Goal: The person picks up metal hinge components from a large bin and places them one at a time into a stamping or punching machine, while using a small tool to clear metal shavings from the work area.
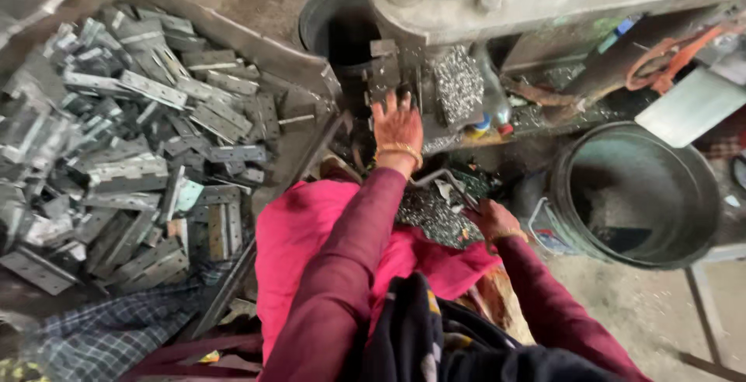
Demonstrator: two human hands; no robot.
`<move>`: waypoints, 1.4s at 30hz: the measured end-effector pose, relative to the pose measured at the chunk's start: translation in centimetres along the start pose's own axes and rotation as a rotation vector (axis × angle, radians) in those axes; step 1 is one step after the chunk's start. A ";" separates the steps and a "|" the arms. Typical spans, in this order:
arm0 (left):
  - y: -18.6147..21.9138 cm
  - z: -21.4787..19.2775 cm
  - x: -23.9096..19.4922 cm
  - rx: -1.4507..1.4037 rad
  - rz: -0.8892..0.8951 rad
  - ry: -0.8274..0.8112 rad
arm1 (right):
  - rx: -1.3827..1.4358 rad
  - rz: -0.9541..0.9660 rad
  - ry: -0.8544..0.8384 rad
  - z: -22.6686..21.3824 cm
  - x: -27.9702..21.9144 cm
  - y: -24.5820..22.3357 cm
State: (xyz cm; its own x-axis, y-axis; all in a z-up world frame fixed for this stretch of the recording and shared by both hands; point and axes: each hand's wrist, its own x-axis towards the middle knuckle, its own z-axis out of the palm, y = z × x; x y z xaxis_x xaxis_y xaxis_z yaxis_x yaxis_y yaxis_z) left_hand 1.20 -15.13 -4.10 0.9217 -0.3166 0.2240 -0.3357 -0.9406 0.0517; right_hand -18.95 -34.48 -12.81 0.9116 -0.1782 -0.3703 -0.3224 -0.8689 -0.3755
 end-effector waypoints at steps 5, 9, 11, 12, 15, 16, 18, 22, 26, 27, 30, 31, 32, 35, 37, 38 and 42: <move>1.0 -3.1 1.3 0.169 0.034 -0.324 | -0.095 0.090 0.022 -1.6 0.3 0.4; 1.6 -2.7 1.7 0.093 0.021 -0.128 | -0.028 -0.002 0.052 2.8 1.2 2.1; 0.1 -2.8 1.0 0.066 -0.001 -0.154 | 0.043 -0.006 -0.002 3.1 2.1 1.9; 0.1 -3.1 1.5 0.062 0.004 -0.265 | 0.071 0.008 -0.017 2.1 2.3 2.2; -0.2 -4.4 3.3 0.102 0.025 -0.357 | -0.126 0.055 0.012 -0.7 2.2 2.3; 0.0 -4.5 3.3 0.120 0.045 -0.359 | -0.106 0.066 0.008 0.1 1.5 2.5; 0.5 -4.7 3.6 0.075 -0.007 -0.369 | -0.063 0.087 0.034 2.4 2.3 3.3; 0.9 -5.0 3.5 0.127 0.012 -0.467 | 0.125 -0.032 0.050 6.7 3.5 4.8; 0.1 -3.1 3.1 0.003 -0.039 -0.273 | -0.041 0.015 0.005 0.9 1.2 1.9; -0.1 -2.5 1.5 -0.012 -0.017 -0.274 | -0.079 0.024 0.007 -1.3 0.2 0.7; 0.6 -0.5 -4.4 -0.021 0.137 -0.137 | -0.079 0.035 -0.083 -6.5 -0.9 -2.7; -0.1 -0.1 -5.4 -0.042 0.235 -0.081 | -0.088 0.056 -0.089 -7.2 -0.9 -3.8; -0.9 0.2 -6.7 -0.073 0.316 -0.027 | -0.114 0.070 -0.105 -7.5 -0.9 -4.3; -0.9 -0.9 -5.9 -0.180 0.399 0.145 | -0.132 0.049 -0.065 -7.3 -1.2 -4.7; 1.9 -2.4 -3.6 -0.149 0.306 0.123 | -0.115 0.053 -0.034 -6.6 -1.9 -3.9; 4.1 -3.3 -1.7 -0.069 0.202 0.061 | -0.106 0.056 -0.018 -6.4 -1.7 -3.8; 6.1 -4.0 0.4 -0.057 -0.155 -0.292 | -0.102 0.046 0.035 -6.2 -1.4 -3.5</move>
State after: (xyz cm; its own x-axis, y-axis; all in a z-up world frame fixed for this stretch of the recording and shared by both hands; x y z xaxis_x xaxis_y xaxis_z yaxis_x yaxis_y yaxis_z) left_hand -1.24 -20.46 0.18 0.9767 -0.1996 -0.0787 -0.1896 -0.9746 0.1191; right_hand -17.50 -34.00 -5.74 0.9055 -0.2335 -0.3544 -0.3380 -0.9017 -0.2696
